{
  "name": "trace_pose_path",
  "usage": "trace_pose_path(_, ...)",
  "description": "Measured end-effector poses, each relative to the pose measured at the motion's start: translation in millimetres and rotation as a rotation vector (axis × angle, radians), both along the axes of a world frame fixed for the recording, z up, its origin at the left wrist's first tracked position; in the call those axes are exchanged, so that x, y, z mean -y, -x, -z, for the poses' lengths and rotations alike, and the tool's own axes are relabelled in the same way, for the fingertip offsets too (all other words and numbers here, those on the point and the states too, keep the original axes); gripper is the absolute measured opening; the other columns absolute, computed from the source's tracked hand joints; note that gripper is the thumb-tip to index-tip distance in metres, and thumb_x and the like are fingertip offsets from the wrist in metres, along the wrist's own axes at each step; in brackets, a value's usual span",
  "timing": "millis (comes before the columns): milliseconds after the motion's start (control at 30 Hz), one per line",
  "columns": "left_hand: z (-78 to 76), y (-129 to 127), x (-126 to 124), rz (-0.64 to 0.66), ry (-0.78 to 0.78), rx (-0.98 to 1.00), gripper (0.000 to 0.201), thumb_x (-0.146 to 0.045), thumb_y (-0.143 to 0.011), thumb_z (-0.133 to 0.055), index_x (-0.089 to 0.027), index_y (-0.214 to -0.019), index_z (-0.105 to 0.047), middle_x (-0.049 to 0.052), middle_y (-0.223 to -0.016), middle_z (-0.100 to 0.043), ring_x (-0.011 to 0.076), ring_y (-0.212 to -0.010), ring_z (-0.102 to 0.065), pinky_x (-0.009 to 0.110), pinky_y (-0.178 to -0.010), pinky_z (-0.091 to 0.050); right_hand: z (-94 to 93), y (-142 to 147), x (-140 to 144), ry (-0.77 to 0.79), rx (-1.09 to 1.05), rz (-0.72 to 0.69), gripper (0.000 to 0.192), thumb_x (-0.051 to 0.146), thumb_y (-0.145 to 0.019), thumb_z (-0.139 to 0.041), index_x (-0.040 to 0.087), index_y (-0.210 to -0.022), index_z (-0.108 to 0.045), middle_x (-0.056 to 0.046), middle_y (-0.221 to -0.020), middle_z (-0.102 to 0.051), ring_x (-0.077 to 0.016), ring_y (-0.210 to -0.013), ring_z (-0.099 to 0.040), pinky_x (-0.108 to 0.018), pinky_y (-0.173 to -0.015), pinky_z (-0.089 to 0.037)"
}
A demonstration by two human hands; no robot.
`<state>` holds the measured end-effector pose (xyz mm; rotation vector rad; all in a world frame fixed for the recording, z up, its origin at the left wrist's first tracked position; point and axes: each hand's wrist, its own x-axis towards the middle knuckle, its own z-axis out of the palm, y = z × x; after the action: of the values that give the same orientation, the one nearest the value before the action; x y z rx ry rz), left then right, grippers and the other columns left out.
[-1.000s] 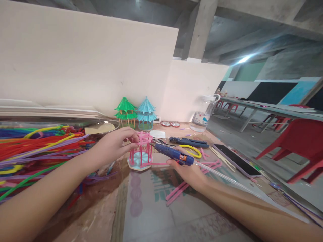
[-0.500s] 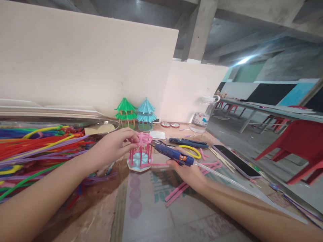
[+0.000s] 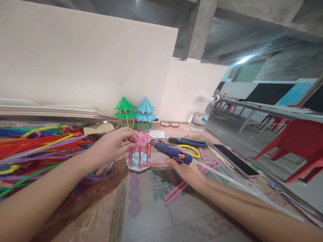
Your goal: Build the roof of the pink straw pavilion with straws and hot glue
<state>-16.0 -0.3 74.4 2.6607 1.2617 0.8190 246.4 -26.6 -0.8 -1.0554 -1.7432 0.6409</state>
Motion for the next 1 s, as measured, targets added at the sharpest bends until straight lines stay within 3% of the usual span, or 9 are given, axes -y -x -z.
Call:
trace_pose_path(167,-0.3,2,-2,0.008,0.009,-0.01,0.026,-0.045,-0.088,-0.051,-0.023,-0.082,-0.062,0.004,-0.1,-0.069,0.021,-0.089,-0.063,0.032,-0.078,-0.049,0.2,0,-3,0.005,-0.011,-0.023,0.029,0.05,-0.079,-0.061,0.025,-0.093,-0.055,-0.001,-0.081,-0.065,-0.0217,-0.077,-0.062,-0.034,-0.073,-0.05)
trace_pose_path(367,1.3,9,-11,0.015,0.034,0.021,0.025,-0.045,-0.084,-0.053,-0.022,-0.08,-0.061,0.006,-0.098,-0.069,0.0216,-0.086,-0.064,0.034,-0.079,-0.051,-8.9,-6,-2,-0.042,-0.047,0.076,0.025,0.049,-0.083,-0.057,0.024,-0.083,-0.052,0.002,-0.067,-0.06,-0.0189,-0.065,-0.058,-0.032,-0.065,-0.05)
trace_pose_path(500,2.0,9,-8,-0.042,0.076,0.061,0.025,-0.041,-0.081,-0.056,-0.023,-0.098,-0.061,0.004,-0.096,-0.069,0.0204,-0.082,-0.064,0.033,-0.077,-0.053,-26.9,-18,-14,-0.043,-0.021,0.074,0.034,0.056,-0.085,-0.055,0.023,-0.081,-0.061,-0.005,-0.084,-0.071,-0.0232,-0.082,-0.066,-0.037,-0.078,-0.052)
trace_pose_path(600,1.3,7,-4,-0.068,0.127,0.048,0.031,-0.041,-0.081,-0.056,-0.024,-0.106,-0.06,0.004,-0.1,-0.07,0.0211,-0.084,-0.066,0.033,-0.077,-0.054,-46.6,-26,-35,0.011,0.073,0.064,0.037,0.057,-0.081,-0.061,0.022,-0.089,-0.068,-0.006,-0.092,-0.074,-0.0258,-0.091,-0.067,-0.039,-0.084,-0.052)
trace_pose_path(767,0.6,7,-6,-0.057,0.096,0.037,0.034,-0.047,-0.082,-0.054,-0.023,-0.103,-0.063,0.005,-0.099,-0.071,0.0229,-0.087,-0.068,0.034,-0.078,-0.054,-72.2,-27,-91,0.126,0.299,0.156,0.027,0.043,-0.081,-0.068,0.017,-0.088,-0.071,-0.004,-0.086,-0.073,-0.0204,-0.08,-0.065,-0.031,-0.074,-0.05)
trace_pose_path(867,0.9,8,-7,-0.068,0.084,0.03,0.038,-0.052,-0.081,-0.055,-0.024,-0.104,-0.064,0.006,-0.099,-0.072,0.024,-0.089,-0.068,0.034,-0.078,-0.055,-71.6,-23,-127,0.168,0.325,0.141,0.018,0.031,-0.085,-0.066,0.014,-0.09,-0.071,-0.004,-0.086,-0.073,-0.0179,-0.079,-0.064,-0.028,-0.071,-0.05)
trace_pose_path(1000,1.8,9,-7,-0.064,0.078,0.027,0.04,-0.054,-0.082,-0.053,-0.024,-0.105,-0.066,0.006,-0.099,-0.072,0.0247,-0.092,-0.069,0.034,-0.079,-0.055,-52.0,-18,-161,0.23,0.374,0.109,0.014,0.024,-0.088,-0.067,0.013,-0.097,-0.07,-0.005,-0.09,-0.073,-0.017,-0.082,-0.066,-0.027,-0.074,-0.053)
